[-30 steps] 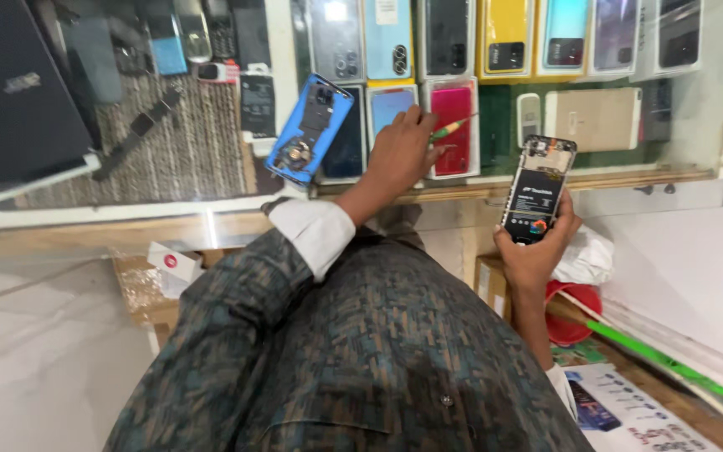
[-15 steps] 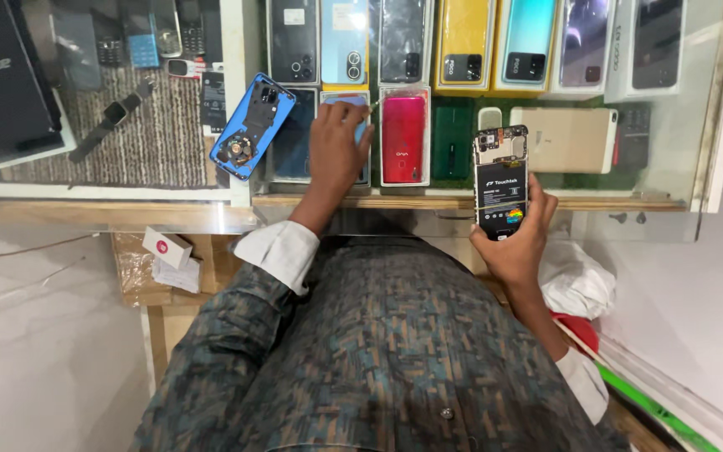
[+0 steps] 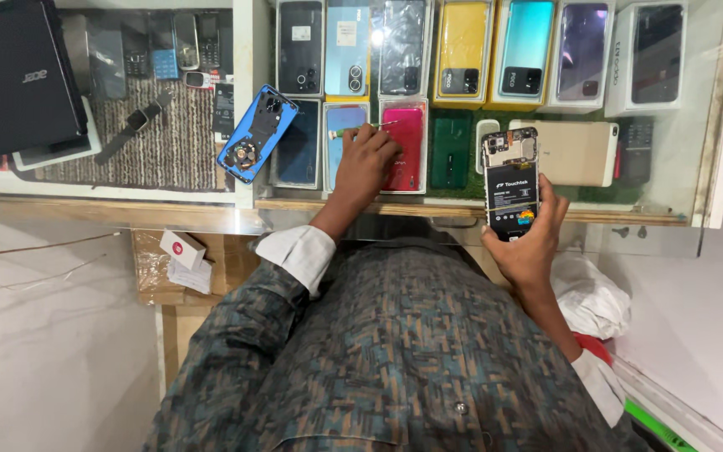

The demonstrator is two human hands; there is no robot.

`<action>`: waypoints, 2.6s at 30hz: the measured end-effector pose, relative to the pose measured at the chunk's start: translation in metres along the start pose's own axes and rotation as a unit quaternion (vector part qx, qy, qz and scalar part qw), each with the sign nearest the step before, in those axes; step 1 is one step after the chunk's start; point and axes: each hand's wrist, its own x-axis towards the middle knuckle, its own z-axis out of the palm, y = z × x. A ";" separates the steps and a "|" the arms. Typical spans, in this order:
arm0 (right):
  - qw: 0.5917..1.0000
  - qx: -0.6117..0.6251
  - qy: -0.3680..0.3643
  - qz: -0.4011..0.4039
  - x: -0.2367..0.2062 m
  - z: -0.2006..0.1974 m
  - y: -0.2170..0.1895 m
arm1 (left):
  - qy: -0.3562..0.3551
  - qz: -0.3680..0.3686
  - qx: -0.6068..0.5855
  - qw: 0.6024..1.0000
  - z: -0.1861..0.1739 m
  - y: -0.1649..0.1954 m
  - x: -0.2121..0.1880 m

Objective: The person removes a protective film from a smartphone, then picks up a disassembled phone and reassembles it by attaching the back cover. They power on the device, navigate the interface, and use a red plastic tool to pry and adjust the phone's edges.

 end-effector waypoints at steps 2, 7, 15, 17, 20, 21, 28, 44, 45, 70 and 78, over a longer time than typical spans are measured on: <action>1.000 -0.004 -0.005 0.010 0.000 0.000 -0.001 | -0.014 0.000 0.022 1.000 0.000 0.005 0.002; 0.999 -0.008 -0.034 0.002 0.010 0.013 -0.016 | -0.036 -0.011 0.061 0.997 -0.004 0.019 0.001; 0.994 -0.038 -0.099 0.002 0.029 0.046 -0.049 | -0.054 -0.183 -0.166 0.968 -0.044 0.031 -0.101; 0.993 -0.036 -0.110 -0.002 0.033 0.055 -0.052 | -0.052 -0.262 -0.141 0.953 -0.061 0.026 -0.137; 0.991 -0.040 -0.124 -0.004 0.032 0.068 -0.053 | -0.076 -0.364 -0.110 0.922 -0.085 0.014 -0.192; 0.991 -0.039 -0.127 -0.001 0.030 0.070 -0.052 | -0.081 -0.420 -0.112 0.897 -0.090 0.010 -0.209; 0.990 -0.045 -0.133 -0.011 0.010 0.088 -0.045 | 0.027 -0.638 -0.151 0.755 -0.106 -0.040 -0.277; 0.991 -0.039 -0.121 0.035 -0.009 0.131 -0.086 | 0.022 -0.428 0.047 0.902 -0.124 -0.101 -0.286; 0.991 -0.041 -0.120 0.039 -0.010 0.133 -0.088 | 0.023 -0.344 0.093 0.934 -0.125 -0.104 -0.286; 0.980 0.142 -0.117 -0.079 -0.014 0.089 -0.147 | 0.010 -0.289 -0.699 0.654 -0.055 -0.011 -0.068; 0.820 0.528 -0.156 0.157 -0.013 0.079 -0.102 | 0.055 -0.322 -0.655 0.681 -0.058 0.014 -0.063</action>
